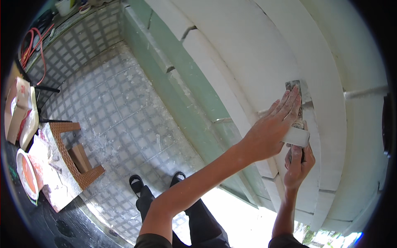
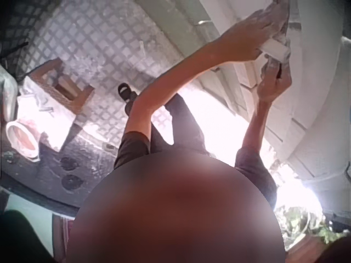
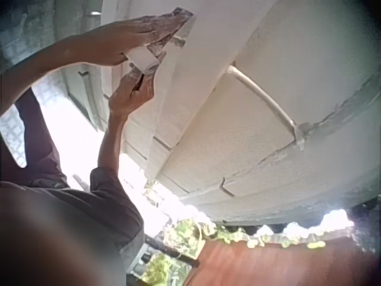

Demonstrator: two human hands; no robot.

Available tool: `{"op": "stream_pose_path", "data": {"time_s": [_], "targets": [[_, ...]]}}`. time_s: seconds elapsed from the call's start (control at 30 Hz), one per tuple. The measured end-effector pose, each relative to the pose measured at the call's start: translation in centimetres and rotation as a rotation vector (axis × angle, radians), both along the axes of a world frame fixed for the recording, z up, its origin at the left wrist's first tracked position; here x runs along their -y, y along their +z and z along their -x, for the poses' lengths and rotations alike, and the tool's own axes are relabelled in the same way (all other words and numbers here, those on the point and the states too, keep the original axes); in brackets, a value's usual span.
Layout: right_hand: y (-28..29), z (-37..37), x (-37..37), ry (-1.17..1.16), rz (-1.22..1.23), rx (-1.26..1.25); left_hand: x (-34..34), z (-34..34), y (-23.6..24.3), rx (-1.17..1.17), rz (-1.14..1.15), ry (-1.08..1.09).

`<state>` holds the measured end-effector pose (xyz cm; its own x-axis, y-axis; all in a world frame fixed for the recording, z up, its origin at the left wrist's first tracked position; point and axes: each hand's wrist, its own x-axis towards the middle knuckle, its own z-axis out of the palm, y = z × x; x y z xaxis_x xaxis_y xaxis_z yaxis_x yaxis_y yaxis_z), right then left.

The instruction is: Applying and smoothing grout or putty between white wall panels using a putty knife and a sanding block.

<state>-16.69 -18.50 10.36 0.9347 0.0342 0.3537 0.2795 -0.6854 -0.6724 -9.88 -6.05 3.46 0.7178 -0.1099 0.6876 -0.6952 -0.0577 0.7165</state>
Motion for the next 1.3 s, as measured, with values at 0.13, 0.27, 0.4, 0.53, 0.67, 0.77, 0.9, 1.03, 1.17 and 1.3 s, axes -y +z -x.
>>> {"op": "stream_pose_path", "data": {"time_s": [0.13,0.27,0.4,0.53,0.67,0.77,0.9,1.03,1.17,1.3], "targets": [[0.4,0.8,1.9,-0.041,0.049,0.007,1.7,0.2,0.5,-0.016,0.005,-0.030],[0.3,0.2,-0.9,-0.102,-0.013,0.028,1.0,-0.5,0.3,-0.013,-0.021,0.016],[1.4,-2.9,-1.3,-0.028,0.031,0.003,-0.9,-3.2,1.6,0.064,0.024,0.126],[0.7,-1.8,-2.1,-0.049,0.006,0.006,-0.7,-2.7,0.2,0.060,0.089,0.106],[0.6,-4.1,-2.6,-0.030,0.048,0.064,-2.0,-4.6,0.0,0.026,-0.042,0.137],[0.5,-7.2,-3.3,0.040,0.134,0.073,-3.9,-6.2,0.6,0.038,0.030,0.205],[-0.3,-5.8,-5.1,-0.027,0.010,0.064,-4.6,-5.8,0.0,0.023,-0.036,0.118],[0.6,-9.5,-6.8,0.073,0.057,0.100,-6.9,-8.8,0.7,0.055,-0.149,0.219],[-0.1,-7.2,-8.2,-0.005,0.029,0.038,-6.7,-7.4,-0.3,0.052,-0.007,0.191],[-0.2,-10.7,-9.7,0.008,0.083,0.097,-8.0,-9.3,0.5,0.014,-0.052,0.152]]}}
